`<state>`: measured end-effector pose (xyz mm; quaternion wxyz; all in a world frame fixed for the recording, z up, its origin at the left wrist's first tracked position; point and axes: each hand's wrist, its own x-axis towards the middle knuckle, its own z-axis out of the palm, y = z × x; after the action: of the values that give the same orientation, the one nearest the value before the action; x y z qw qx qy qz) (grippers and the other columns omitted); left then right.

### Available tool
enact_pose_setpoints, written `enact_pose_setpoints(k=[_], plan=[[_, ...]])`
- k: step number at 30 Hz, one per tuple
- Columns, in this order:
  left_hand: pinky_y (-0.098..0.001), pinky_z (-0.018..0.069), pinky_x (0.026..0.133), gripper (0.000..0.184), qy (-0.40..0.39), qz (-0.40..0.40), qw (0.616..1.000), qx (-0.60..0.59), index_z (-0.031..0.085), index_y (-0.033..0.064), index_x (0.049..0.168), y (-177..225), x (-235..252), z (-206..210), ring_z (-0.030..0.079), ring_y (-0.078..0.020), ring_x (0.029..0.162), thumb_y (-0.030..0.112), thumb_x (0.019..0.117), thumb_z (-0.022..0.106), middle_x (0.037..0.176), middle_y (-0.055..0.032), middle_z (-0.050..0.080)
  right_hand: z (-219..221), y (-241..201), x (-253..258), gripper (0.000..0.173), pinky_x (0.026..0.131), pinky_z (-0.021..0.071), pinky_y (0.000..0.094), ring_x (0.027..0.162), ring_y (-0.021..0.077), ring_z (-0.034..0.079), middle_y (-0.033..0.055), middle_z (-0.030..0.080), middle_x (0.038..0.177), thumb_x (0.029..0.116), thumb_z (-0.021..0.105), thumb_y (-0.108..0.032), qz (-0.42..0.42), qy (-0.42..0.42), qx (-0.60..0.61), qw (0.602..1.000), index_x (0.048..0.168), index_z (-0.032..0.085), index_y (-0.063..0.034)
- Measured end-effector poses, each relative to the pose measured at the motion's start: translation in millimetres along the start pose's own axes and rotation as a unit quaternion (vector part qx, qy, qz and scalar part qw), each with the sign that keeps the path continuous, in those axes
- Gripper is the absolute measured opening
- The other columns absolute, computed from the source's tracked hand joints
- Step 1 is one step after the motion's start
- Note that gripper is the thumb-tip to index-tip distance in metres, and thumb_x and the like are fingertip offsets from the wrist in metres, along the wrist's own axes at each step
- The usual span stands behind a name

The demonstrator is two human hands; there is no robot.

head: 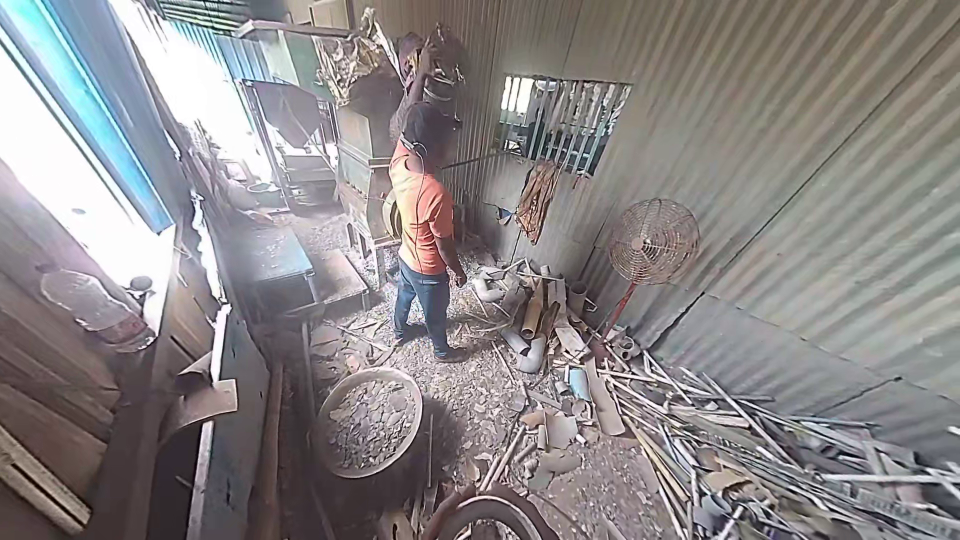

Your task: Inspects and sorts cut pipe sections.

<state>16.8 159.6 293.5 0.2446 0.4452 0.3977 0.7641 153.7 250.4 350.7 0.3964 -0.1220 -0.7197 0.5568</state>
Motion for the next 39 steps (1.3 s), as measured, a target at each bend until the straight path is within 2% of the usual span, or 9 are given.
enact_pose_setpoints(k=[4, 8, 15, 17, 20, 22, 27, 34, 39], plan=[[-0.0423, 0.0389, 0.119, 0.087, -0.044, 0.004, 0.999, 0.0, 0.05, 0.0148, 0.146, 14, 11, 3, 0.048, -0.0203, 0.141, 0.078, 0.087, 0.055, 0.149, -0.0082, 0.055, 0, -7, -1, 0.101, 0.116, 0.0374, 0.0249, 0.136, -0.0002, 0.049, 0.0006, 0.062, 0.14, 0.0908, 0.024, -0.085, -0.059, 0.02, -0.05, 0.997, 0.139, 0.053, -0.0011], [-0.046, 0.036, 0.119, 0.097, -0.044, 0.022, 0.998, -0.029, 0.056, 0.0146, 0.14, 17, 8, 6, 0.048, -0.0245, 0.14, 0.091, 0.0828, 0.036, 0.146, -0.0113, 0.057, -1, 15, -2, 0.099, 0.114, 0.0438, 0.0397, 0.133, 0.0186, 0.055, 0.0158, 0.062, 0.138, 0.0893, 0.03, -0.087, -0.06, -0.027, 0.03, 0.997, 0.126, 0.06, 0.0004], [-0.0362, 0.039, 0.117, 0.092, 0.009, 0.06, 0.998, 0.022, 0.055, 0.018, 0.142, 49, 6, 26, 0.051, -0.0142, 0.137, 0.088, 0.0837, 0.04, 0.142, -0.0006, 0.06, 13, 14, -3, 0.095, 0.111, 0.0467, 0.0352, 0.128, 0.0172, 0.059, 0.0143, 0.065, 0.133, 0.0904, 0.032, -0.084, -0.148, -0.023, 0.001, 0.989, 0.132, 0.058, -0.0028], [-0.0345, 0.039, 0.117, 0.077, 0.022, 0.09, 0.995, 0.022, 0.058, 0.0215, 0.137, 45, 2, 28, 0.052, -0.013, 0.136, 0.08, 0.0882, 0.045, 0.14, 0.0027, 0.061, 20, -4, 6, 0.095, 0.11, 0.0471, 0.0336, 0.127, 0.0164, 0.061, 0.0125, 0.069, 0.127, 0.0886, 0.031, -0.087, -0.172, 0.002, 0.003, 0.985, 0.126, 0.063, -0.0049], [-0.0382, 0.0402, 0.116, 0.033, 0.003, 0.266, 0.961, 0.072, 0.054, 0.009, 0.137, 16, -2, 16, 0.055, -0.0212, 0.133, 0.026, 0.1094, 0.045, 0.139, -0.0089, 0.06, 25, -4, 5, 0.09, 0.114, 0.0428, 0.0352, 0.132, 0.0172, 0.058, 0.0063, 0.067, 0.132, 0.0861, 0.036, -0.088, -0.187, -0.003, 0.011, 0.982, 0.128, 0.06, -0.013], [-0.035, 0.043, 0.112, 0.028, 0.01, 0.316, 0.945, 0.082, 0.054, 0.0097, 0.135, 16, 6, 17, 0.058, -0.0188, 0.128, 0.011, 0.109, 0.043, 0.134, -0.0065, 0.063, 19, 8, 0, 0.085, 0.118, 0.0387, 0.0391, 0.137, 0.0195, 0.053, 0.0051, 0.062, 0.139, 0.0856, 0.044, -0.083, -0.204, -0.042, 0.003, 0.978, 0.135, 0.055, -0.0146], [-0.0366, 0.0434, 0.112, 0.019, 0.029, 0.322, 0.941, 0.099, 0.055, 0.0114, 0.124, 24, 9, 21, 0.058, -0.0205, 0.127, 0.011, 0.1084, 0.044, 0.129, -0.0054, 0.064, 16, -9, 9, 0.086, 0.117, 0.0393, 0.0361, 0.134, 0.0156, 0.055, 0.0041, 0.064, 0.134, 0.0877, 0.039, -0.084, -0.219, -0.045, -0.026, 0.974, 0.128, 0.057, -0.0102], [-0.0363, 0.051, 0.105, 0.016, 0.047, 0.31, 0.943, 0.111, 0.06, 0.0066, 0.116, 30, 20, 31, 0.064, -0.0226, 0.118, 0.015, 0.1082, 0.048, 0.118, -0.0097, 0.067, 22, -24, 10, 0.084, 0.114, 0.042, 0.0328, 0.133, 0.0115, 0.055, -0.0053, 0.063, 0.137, 0.0878, 0.041, -0.084, -0.196, 0.014, -0.017, 0.98, 0.136, 0.057, -0.018], [-0.0367, 0.0494, 0.104, 0.016, 0.072, 0.311, 0.944, 0.084, 0.059, 0.0119, 0.114, 39, 17, 44, 0.065, -0.0208, 0.113, 0.024, 0.1069, 0.05, 0.112, -0.006, 0.069, 13, -36, 10, 0.081, 0.114, 0.0424, 0.0338, 0.132, 0.0134, 0.056, -0.0024, 0.063, 0.135, 0.0911, 0.035, -0.083, -0.209, -0.005, -0.038, 0.977, 0.134, 0.056, -0.0171]])
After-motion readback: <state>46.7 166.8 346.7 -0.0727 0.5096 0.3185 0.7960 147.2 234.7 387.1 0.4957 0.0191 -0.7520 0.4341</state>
